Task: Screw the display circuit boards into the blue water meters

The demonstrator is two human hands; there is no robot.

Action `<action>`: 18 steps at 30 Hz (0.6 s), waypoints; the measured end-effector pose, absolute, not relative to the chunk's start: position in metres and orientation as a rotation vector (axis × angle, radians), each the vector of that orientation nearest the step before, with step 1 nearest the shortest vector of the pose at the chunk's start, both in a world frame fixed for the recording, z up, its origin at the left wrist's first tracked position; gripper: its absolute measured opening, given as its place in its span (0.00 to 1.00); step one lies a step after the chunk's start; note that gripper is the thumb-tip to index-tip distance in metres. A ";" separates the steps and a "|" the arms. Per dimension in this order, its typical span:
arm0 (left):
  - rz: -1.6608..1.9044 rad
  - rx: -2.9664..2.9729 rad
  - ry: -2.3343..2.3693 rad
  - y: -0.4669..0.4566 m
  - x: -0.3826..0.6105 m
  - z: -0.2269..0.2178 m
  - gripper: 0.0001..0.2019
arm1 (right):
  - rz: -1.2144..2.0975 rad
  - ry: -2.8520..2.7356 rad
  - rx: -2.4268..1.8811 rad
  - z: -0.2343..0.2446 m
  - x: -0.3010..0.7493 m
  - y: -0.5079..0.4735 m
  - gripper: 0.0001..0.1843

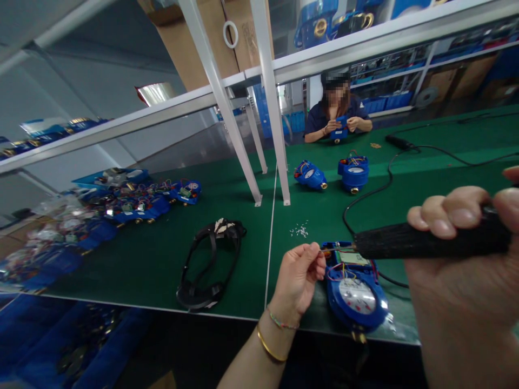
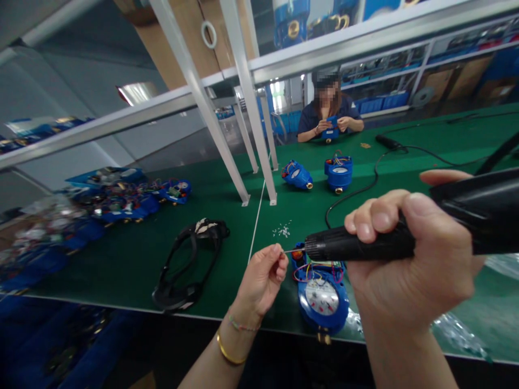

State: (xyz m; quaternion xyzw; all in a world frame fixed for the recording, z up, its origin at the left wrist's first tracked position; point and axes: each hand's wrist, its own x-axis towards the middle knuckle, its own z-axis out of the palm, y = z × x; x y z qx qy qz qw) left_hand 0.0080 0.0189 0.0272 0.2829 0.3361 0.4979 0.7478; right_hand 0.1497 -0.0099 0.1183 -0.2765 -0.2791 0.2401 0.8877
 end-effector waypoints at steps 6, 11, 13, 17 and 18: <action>1.123 0.918 0.806 0.019 0.007 0.027 0.21 | 0.536 -0.568 -0.575 0.121 0.154 -0.010 0.12; 1.005 1.081 0.852 0.023 0.007 0.026 0.22 | 0.551 -0.578 -0.581 0.120 0.166 -0.008 0.11; 0.969 1.111 0.855 0.023 0.008 0.025 0.23 | 0.564 -0.571 -0.579 0.118 0.171 -0.007 0.11; 0.978 1.325 0.882 0.025 0.006 0.024 0.27 | 0.581 -0.565 -0.567 0.115 0.181 -0.007 0.12; 1.033 1.429 0.932 0.026 0.005 0.026 0.28 | 0.566 -0.563 -0.570 0.115 0.185 -0.008 0.13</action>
